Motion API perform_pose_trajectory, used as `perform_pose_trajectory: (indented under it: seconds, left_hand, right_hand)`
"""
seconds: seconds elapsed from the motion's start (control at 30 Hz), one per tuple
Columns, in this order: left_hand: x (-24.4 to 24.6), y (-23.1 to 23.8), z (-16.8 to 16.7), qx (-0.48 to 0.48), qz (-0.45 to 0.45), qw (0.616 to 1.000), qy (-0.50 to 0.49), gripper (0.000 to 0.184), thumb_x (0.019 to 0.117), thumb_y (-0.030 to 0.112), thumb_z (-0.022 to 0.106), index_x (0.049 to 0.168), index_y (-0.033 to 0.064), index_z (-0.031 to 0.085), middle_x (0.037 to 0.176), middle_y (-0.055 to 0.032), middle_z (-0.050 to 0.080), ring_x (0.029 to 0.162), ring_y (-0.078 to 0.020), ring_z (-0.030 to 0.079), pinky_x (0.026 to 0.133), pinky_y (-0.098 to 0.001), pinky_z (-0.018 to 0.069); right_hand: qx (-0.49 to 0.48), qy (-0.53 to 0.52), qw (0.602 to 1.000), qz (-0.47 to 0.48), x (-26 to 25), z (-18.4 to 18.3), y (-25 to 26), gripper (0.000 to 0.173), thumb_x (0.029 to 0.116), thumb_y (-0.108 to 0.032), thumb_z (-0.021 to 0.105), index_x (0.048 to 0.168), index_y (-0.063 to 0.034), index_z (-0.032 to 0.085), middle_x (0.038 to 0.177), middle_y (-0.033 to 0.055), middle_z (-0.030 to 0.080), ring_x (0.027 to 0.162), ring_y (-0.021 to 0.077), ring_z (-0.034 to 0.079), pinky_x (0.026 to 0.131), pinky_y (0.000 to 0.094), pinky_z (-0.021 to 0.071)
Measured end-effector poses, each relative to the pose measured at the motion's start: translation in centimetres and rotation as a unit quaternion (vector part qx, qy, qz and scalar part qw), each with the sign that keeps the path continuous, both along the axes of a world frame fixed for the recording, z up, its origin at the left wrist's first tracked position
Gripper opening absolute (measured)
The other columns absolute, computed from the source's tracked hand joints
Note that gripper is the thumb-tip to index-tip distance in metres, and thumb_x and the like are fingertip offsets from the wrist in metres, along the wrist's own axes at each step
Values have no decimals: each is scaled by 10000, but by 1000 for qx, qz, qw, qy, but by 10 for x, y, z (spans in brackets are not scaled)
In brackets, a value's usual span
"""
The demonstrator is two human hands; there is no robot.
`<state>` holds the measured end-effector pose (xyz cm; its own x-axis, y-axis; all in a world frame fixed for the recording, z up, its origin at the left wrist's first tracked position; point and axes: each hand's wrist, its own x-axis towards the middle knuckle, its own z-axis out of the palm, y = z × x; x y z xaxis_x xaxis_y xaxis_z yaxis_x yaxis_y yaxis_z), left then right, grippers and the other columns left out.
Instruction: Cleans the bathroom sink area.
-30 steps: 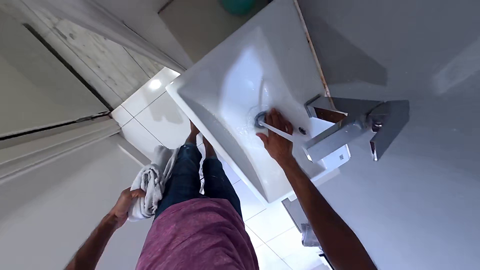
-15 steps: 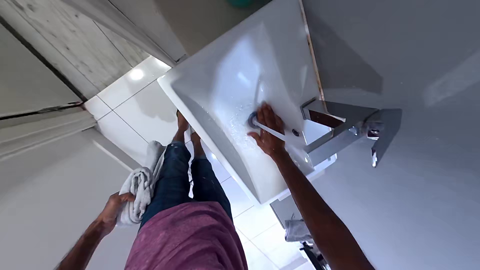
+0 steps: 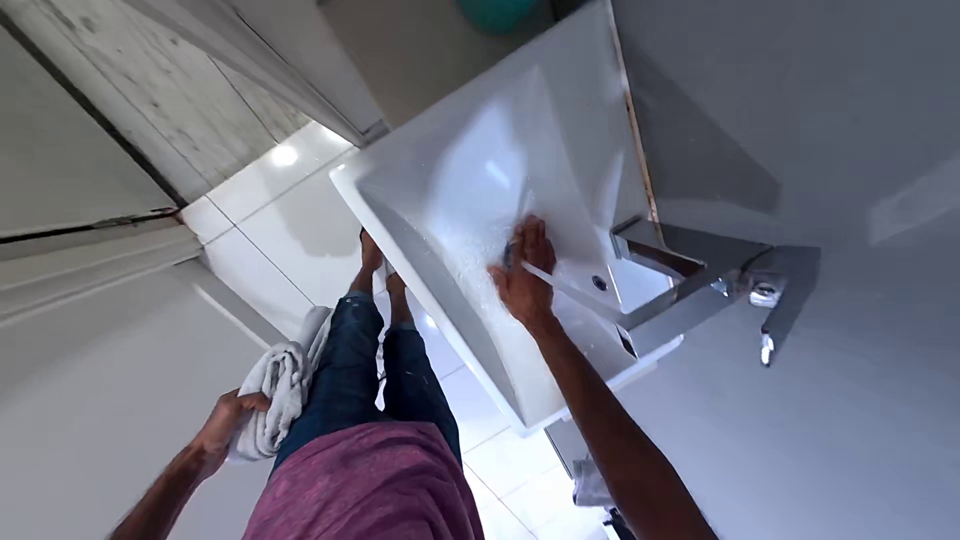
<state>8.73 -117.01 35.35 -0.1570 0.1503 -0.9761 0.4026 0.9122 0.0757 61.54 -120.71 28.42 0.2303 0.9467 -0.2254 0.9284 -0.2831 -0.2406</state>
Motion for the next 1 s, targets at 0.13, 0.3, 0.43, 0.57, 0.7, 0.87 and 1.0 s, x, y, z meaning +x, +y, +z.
perform_pose_trajectory:
  seconds: [0.13, 0.3, 0.43, 0.57, 0.7, 0.87, 1.0]
  left_hand:
    - [-8, -4, 5, 7, -4, 1000, 24, 192, 760, 101, 601, 951, 77, 600, 725, -12, 667, 608, -97, 661, 528, -294, 554]
    - [-5, 1, 6, 0, -30, 999, 32, 182, 785, 96, 598, 966, 76, 599, 744, -7, 658, 626, -93, 651, 548, -299, 553]
    - [3, 10, 2, -6, -57, 998, 4, 228, 784, 108, 604, 1009, 72, 602, 780, -8, 664, 654, -95, 660, 575, -301, 561]
    - [0, 7, -10, 1, -57, 998, -11, 233, 774, 109, 618, 1000, 55, 606, 798, -34, 667, 666, -121, 660, 593, -332, 564]
    - [-2, -1, -7, 16, -16, 1000, 5, 203, 766, 103, 600, 966, 72, 601, 752, -11, 666, 636, -101, 663, 558, -305, 562]
    - [1, 1, -2, 18, -9, 1000, -13, 228, 773, 123, 578, 998, 97, 604, 779, 1, 681, 675, -92, 683, 584, -304, 576]
    - [12, 17, -12, 18, -38, 998, -37, 204, 788, 119, 581, 988, 90, 607, 788, -9, 681, 686, -107, 682, 595, -317, 574]
  right_hand:
    - [253, -3, 964, -79, -47, -22, 134, 919, 988, -597, 431, 1515, 153, 353, 1605, 378, 271, 1540, 487, 210, 1280, 567, 149]
    - [227, 66, 970, 54, -82, -8, 118, 508, 1092, -285, 399, 1557, -87, 452, 1640, 181, 370, 1552, 352, 282, 1274, 563, 168]
    - [33, 147, 968, 199, -42, 12, -3, 499, 1056, -186, 418, 1548, -205, 497, 1669, 2, 358, 1581, 273, 223, 1290, 573, 136]
    - [-3, 217, 962, 166, -28, 26, -61, 474, 1092, -277, 358, 1511, -151, 543, 1615, -17, 451, 1564, 227, 277, 1292, 554, 122]
    - [97, 447, 889, -16, -92, 45, 25, 497, 1074, -215, 378, 1475, 48, 507, 1549, 162, 509, 1492, 249, 416, 1276, 422, 248]
    - [30, 450, 892, -5, -118, 86, 54, 649, 1086, -340, 477, 1618, -25, 282, 1699, 116, 265, 1581, 219, 223, 1302, 451, 216]
    - [-138, 395, 902, -107, -87, 99, -107, 650, 1114, -452, 281, 1639, -69, 252, 1717, 88, 220, 1586, 185, 199, 1302, 412, 209]
